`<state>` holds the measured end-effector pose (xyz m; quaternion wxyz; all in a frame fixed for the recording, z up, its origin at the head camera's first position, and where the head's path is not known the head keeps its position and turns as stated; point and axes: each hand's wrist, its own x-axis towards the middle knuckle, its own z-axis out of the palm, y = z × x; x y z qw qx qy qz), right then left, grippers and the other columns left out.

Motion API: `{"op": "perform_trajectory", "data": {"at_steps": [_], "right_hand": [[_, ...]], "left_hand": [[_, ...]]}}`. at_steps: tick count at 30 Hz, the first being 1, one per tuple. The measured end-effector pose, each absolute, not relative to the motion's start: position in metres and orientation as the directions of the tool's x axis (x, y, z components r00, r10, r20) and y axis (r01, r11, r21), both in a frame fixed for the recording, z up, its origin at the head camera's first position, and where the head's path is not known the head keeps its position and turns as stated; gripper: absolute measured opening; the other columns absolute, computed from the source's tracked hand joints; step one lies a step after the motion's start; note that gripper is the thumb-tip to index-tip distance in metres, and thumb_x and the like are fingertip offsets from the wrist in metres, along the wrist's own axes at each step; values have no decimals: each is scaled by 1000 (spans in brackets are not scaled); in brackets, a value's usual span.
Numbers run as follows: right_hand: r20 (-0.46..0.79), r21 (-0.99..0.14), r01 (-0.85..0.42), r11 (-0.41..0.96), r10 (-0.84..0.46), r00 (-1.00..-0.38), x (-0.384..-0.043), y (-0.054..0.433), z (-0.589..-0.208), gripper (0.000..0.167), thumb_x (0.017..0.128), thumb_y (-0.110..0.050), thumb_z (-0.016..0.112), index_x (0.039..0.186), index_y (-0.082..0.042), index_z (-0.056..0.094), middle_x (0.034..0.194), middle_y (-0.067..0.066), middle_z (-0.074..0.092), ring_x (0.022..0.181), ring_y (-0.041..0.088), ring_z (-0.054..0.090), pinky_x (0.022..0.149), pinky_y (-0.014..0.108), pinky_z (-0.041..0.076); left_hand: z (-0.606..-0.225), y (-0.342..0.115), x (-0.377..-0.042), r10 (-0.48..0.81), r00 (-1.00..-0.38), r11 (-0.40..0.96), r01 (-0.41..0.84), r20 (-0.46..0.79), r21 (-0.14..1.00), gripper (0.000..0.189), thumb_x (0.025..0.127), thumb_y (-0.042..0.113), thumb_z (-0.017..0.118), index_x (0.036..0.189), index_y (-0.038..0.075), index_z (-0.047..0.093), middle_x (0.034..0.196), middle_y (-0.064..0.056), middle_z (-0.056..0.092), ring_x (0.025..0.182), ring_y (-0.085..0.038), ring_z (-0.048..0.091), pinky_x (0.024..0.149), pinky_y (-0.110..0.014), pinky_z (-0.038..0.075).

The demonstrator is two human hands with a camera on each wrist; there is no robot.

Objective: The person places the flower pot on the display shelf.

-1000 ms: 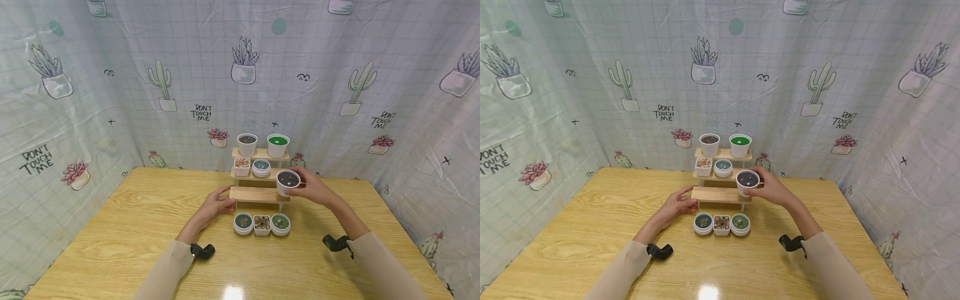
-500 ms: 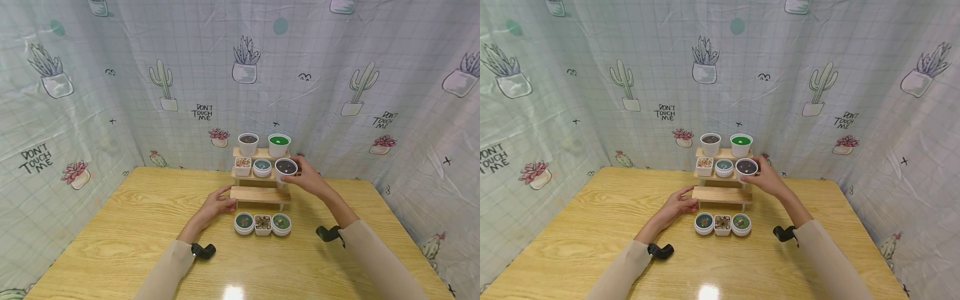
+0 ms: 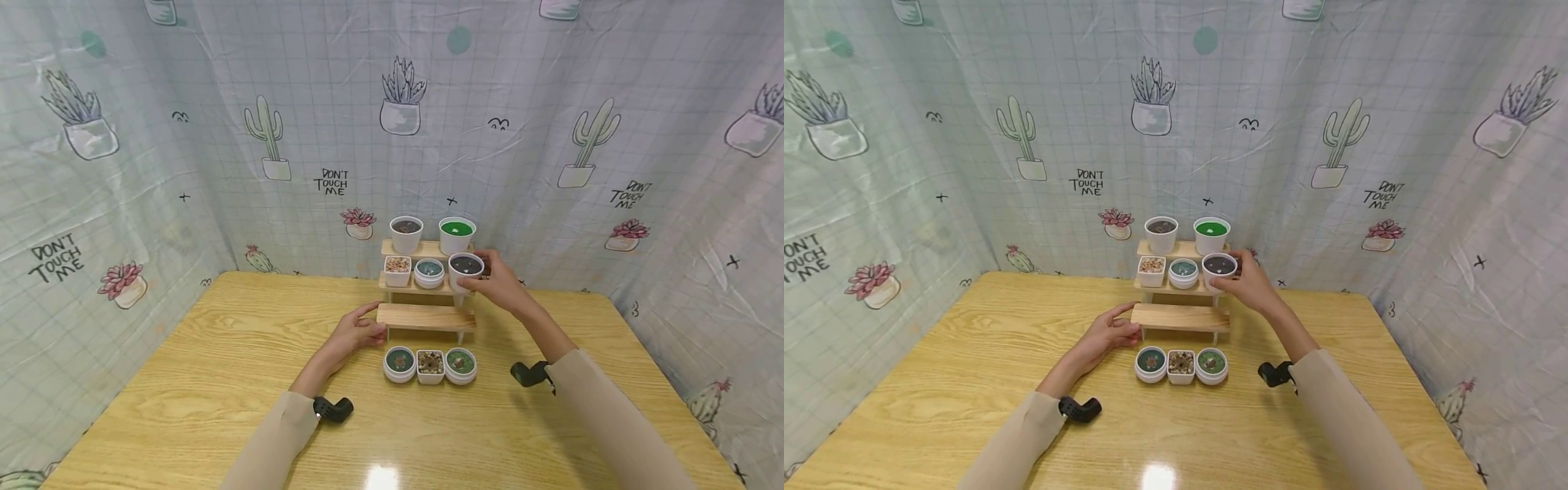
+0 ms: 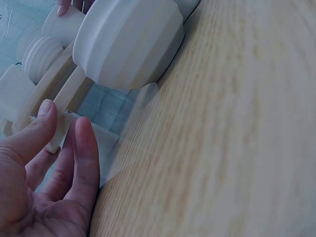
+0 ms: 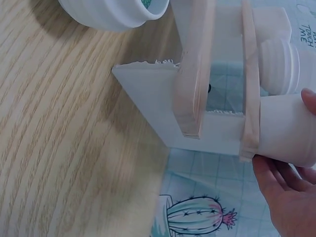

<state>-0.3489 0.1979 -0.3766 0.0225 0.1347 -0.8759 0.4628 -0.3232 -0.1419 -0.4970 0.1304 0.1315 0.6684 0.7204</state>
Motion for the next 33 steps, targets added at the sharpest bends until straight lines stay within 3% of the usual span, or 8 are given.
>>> {"op": "perform_trajectory", "data": {"at_steps": [12, 17, 22, 33], "right_hand": [[189, -810, -266, 523, -196, -962, -349, 193, -380, 83, 93, -27, 77, 154, 2, 30, 146, 27, 48, 131, 40, 54, 96, 37, 53], [204, -813, -290, 505, -220, -954, -348, 194, -382, 84, 94, -23, 77, 155, 4, 26, 147, 30, 47, 133, 42, 53, 106, 47, 51], [184, -847, -272, 457, -229, -956, -345, 196, -382, 91, 94, -20, 76, 159, 3, 17, 152, 33, 41, 141, 47, 45, 119, 57, 42], [148, -891, -218, 398, -201, -968, -321, 209, -395, 94, 95, -19, 76, 161, -2, 12, 155, 31, 39, 146, 47, 41, 118, 60, 41]], "left_hand": [[-498, -142, -323, 364, -931, -88, -11, 22, 996, 74, 100, 7, 67, 163, 9, 28, 99, -5, 75, 92, -14, 72, 84, -28, 63], [-498, -142, -324, 367, -930, -93, -13, 22, 996, 75, 99, 8, 68, 163, 9, 28, 101, -7, 75, 92, -15, 72, 85, -29, 63], [-498, -142, -324, 369, -929, -84, -15, 17, 996, 75, 99, 9, 69, 163, 11, 30, 100, -7, 74, 91, -16, 72, 85, -30, 63], [-497, -141, -322, 364, -931, -84, -17, 14, 996, 74, 100, 8, 68, 162, 10, 30, 101, -8, 74, 90, -15, 73, 85, -30, 64]]}}
